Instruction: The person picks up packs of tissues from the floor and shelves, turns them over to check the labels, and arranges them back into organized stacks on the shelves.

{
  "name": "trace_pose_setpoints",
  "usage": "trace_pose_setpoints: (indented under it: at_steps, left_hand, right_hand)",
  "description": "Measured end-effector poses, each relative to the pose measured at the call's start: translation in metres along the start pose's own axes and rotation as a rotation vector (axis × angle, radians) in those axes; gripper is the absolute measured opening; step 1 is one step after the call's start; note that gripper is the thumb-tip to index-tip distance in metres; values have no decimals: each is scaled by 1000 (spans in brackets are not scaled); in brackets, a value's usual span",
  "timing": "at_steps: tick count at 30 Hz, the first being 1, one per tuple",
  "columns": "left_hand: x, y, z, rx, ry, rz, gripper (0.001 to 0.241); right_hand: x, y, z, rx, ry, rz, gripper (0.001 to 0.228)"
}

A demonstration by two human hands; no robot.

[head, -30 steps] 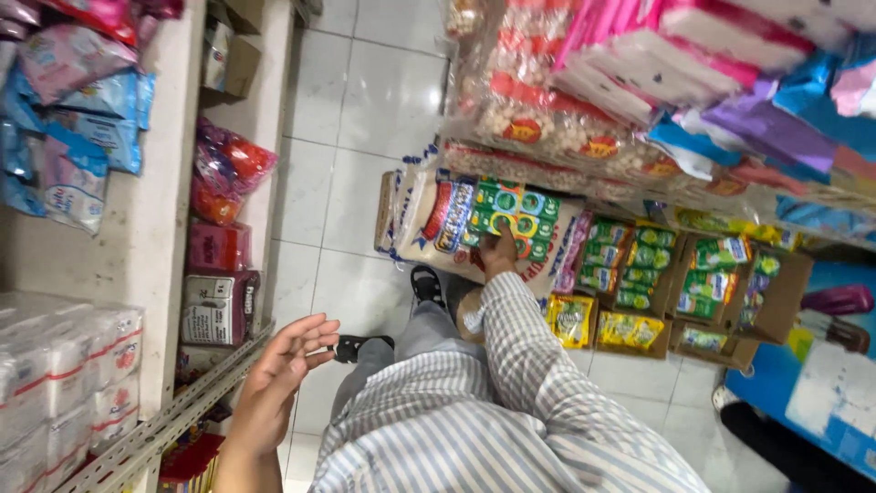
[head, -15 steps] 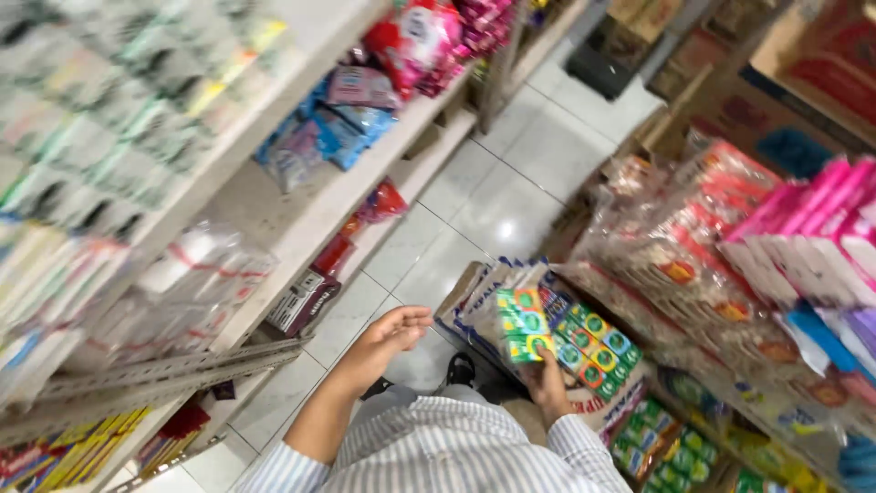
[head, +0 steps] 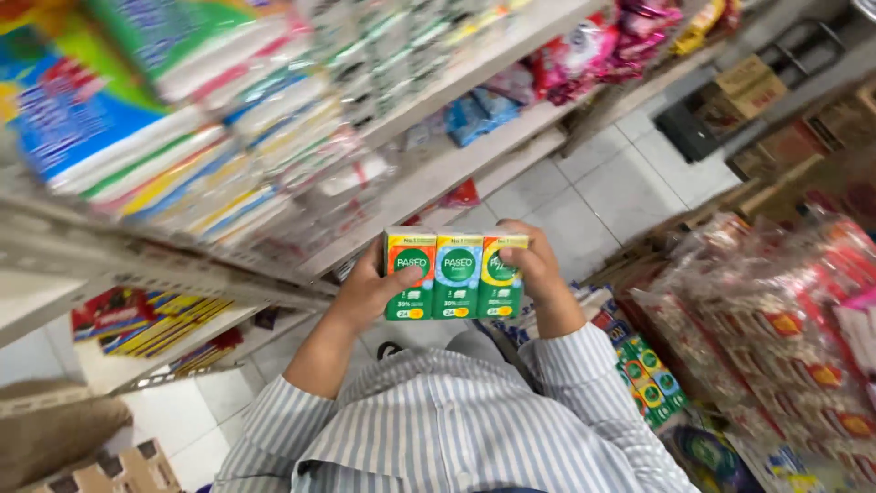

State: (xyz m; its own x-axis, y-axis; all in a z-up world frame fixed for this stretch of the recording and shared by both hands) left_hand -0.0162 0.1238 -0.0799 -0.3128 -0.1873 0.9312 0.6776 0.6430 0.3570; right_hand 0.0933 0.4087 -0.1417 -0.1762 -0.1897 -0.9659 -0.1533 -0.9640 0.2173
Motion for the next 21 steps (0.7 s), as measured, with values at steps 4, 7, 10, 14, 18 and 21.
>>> trace_pose_setpoints:
  at_steps: [4, 7, 10, 14, 18, 21]
  left_hand:
    - [20, -19, -17, 117, 114, -67, 57]
    - [24, -24, -22, 225, 190, -42, 56]
    - [11, -16, -12, 312, 207, -5, 53]
    - [20, -10, -17, 289, 491, 355, 42]
    - [40, -5, -21, 252, 401, -163, 55]
    - [46, 7, -20, 277, 434, -122, 58]
  right_hand:
    - [-82, 73, 26, 151, -262, -744, 46]
    - [-122, 134, 27, 154, -568, -904, 57]
    - [-115, 195, 14, -258, -703, -1006, 70]
    - [-96, 211, 24, -266, -748, -1332, 90]
    - [-108, 134, 62, 39, -637, -1242, 95]
    - [-118, 103, 56, 247, -603, -1160, 85]
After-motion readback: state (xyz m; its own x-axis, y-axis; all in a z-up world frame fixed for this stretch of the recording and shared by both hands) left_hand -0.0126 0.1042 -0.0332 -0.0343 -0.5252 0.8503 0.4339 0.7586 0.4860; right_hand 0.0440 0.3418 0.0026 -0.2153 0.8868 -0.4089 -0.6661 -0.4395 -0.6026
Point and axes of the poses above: each hand's wrist, its own z-axis towards the middle knuckle, its own y-axis out of the palm, x = y × z, the point moved 2 cm from there along z, towards the middle knuckle, and after that the axes turned 1 degree about -y, right-handed, at the moved point
